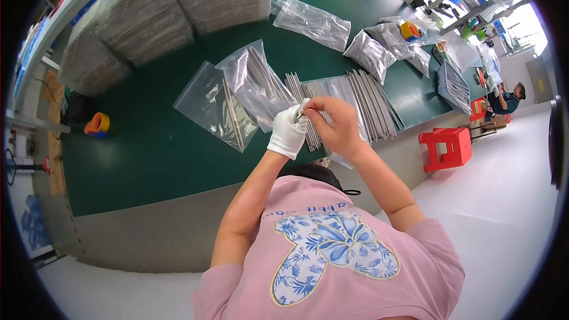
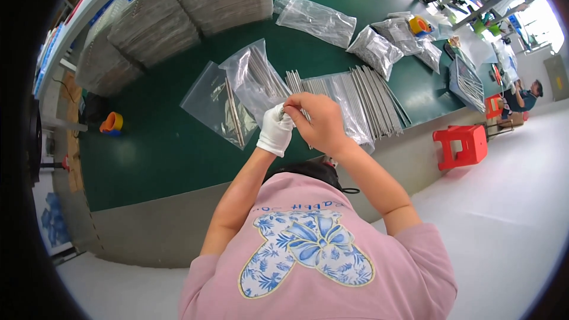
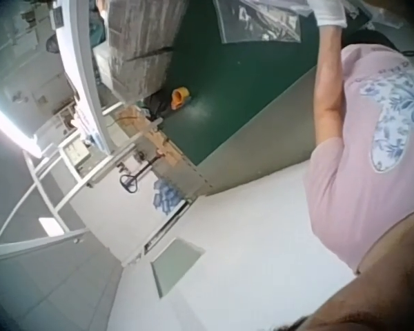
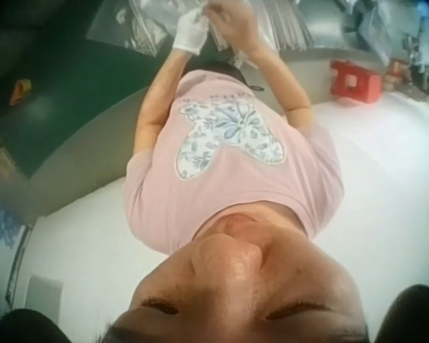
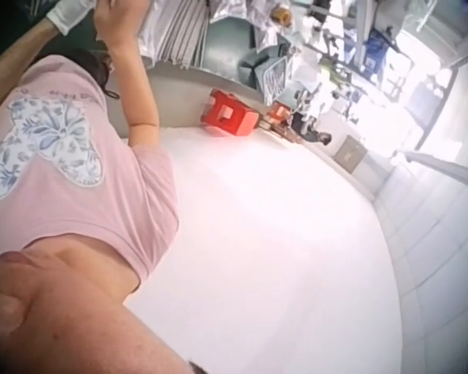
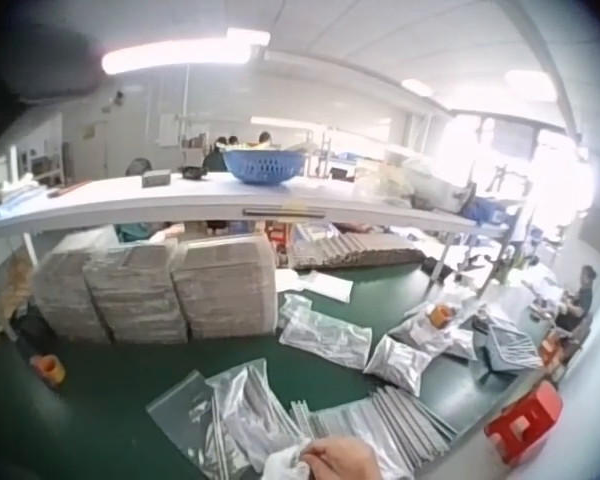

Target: Counting and packaging thin metal rods into small plastic bags at a workbench.

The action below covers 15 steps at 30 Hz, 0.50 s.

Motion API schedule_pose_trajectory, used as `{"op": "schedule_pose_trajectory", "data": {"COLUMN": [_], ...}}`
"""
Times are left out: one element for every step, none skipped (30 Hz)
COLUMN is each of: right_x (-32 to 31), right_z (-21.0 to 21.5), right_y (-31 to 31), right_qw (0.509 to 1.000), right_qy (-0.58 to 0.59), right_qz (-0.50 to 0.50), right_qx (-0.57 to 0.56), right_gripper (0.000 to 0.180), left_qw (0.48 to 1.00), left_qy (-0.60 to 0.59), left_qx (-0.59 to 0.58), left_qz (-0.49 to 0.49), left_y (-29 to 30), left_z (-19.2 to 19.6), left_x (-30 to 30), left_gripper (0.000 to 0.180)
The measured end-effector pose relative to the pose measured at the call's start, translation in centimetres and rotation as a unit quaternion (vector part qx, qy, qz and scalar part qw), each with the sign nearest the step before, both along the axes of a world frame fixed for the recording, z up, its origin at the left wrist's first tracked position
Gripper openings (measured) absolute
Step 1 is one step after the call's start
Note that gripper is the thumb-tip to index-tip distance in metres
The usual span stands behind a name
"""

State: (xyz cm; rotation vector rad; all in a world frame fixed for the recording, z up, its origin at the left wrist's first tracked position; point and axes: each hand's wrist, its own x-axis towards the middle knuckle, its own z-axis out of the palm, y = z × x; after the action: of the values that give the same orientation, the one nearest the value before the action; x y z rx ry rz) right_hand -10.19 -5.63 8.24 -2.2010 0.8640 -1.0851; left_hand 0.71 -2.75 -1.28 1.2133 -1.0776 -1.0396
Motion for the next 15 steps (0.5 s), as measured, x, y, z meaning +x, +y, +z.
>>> {"op": "schedule_pose_trajectory", "data": {"right_x": [0.1, 0.2, 0.2, 0.3, 0.4, 0.5, 0.6, 0.6, 0.6, 0.6, 0.6, 0.6, 0.6, 0.7, 0.7], "right_z": [0.0, -0.1, -0.2, 0.0, 0.3, 0.5, 0.8, 0.9, 1.1, 1.3, 1.5, 1.5, 1.5, 1.4, 1.3], "right_y": [-0.2, -0.4, -0.5, -0.7, -0.8, -0.9, -1.0, -1.0, -1.0, -1.0, -1.0, -0.9, -0.8, -0.7, -0.5], "right_qw": [1.000, 1.000, 1.000, 1.000, 0.999, 0.997, 0.997, 0.995, 0.994, 0.994, 0.992, 0.990, 0.990, 0.988, 0.985], "right_qy": [0.001, 0.006, 0.010, 0.011, 0.028, 0.045, 0.046, 0.050, 0.054, 0.055, 0.071, 0.086, 0.086, 0.077, 0.069], "right_qz": [0.001, 0.000, -0.001, 0.000, 0.011, 0.022, 0.022, 0.029, 0.036, 0.036, 0.035, 0.035, 0.034, 0.038, 0.042], "right_qx": [0.001, -0.005, -0.010, -0.009, -0.036, -0.063, -0.062, -0.075, -0.088, -0.087, -0.098, -0.110, -0.109, -0.131, -0.153], "right_gripper": [0.008, 0.007, 0.007, 0.007, 0.007, 0.007, 0.007, 0.007, 0.007, 0.007, 0.006, 0.006, 0.006, 0.006, 0.006], "left_qw": [1.000, 1.000, 1.000, 1.000, 1.000, 1.000, 1.000, 0.999, 0.999, 0.999, 0.999, 0.999, 0.999, 0.998, 0.997], "left_qy": [0.001, -0.014, -0.029, -0.028, -0.026, -0.025, -0.023, -0.030, -0.037, -0.036, -0.041, -0.047, -0.047, -0.052, -0.057], "left_qx": [0.001, -0.001, -0.002, -0.002, -0.008, -0.015, -0.014, -0.013, -0.013, -0.011, -0.010, -0.009, -0.008, -0.027, -0.045], "left_qz": [0.001, 0.000, 0.000, 0.001, 0.007, 0.013, 0.012, 0.010, 0.007, 0.006, 0.003, 0.000, 0.000, 0.002, 0.005], "left_y": [0.0, -0.1, -0.1, -0.2, -0.2, -0.3, -0.3, -0.4, -0.4, -0.3, -0.2, -0.1, -0.1, 0.0, 0.1], "left_z": [0.2, 0.3, 0.4, 0.4, 0.4, 0.4, 0.4, 0.4, 0.4, 0.5, 0.6, 0.5, 0.5, 0.5, 0.4], "left_x": [0.1, 0.2, 0.2, 0.2, 0.2, 0.3, 0.3, 0.3, 0.2, 0.2, 0.2, 0.1, 0.1, 0.0, 0.0], "left_gripper": [0.020, 0.021, 0.021, 0.021, 0.021, 0.021, 0.021, 0.021, 0.021, 0.021, 0.021, 0.021, 0.021, 0.021, 0.021]}}
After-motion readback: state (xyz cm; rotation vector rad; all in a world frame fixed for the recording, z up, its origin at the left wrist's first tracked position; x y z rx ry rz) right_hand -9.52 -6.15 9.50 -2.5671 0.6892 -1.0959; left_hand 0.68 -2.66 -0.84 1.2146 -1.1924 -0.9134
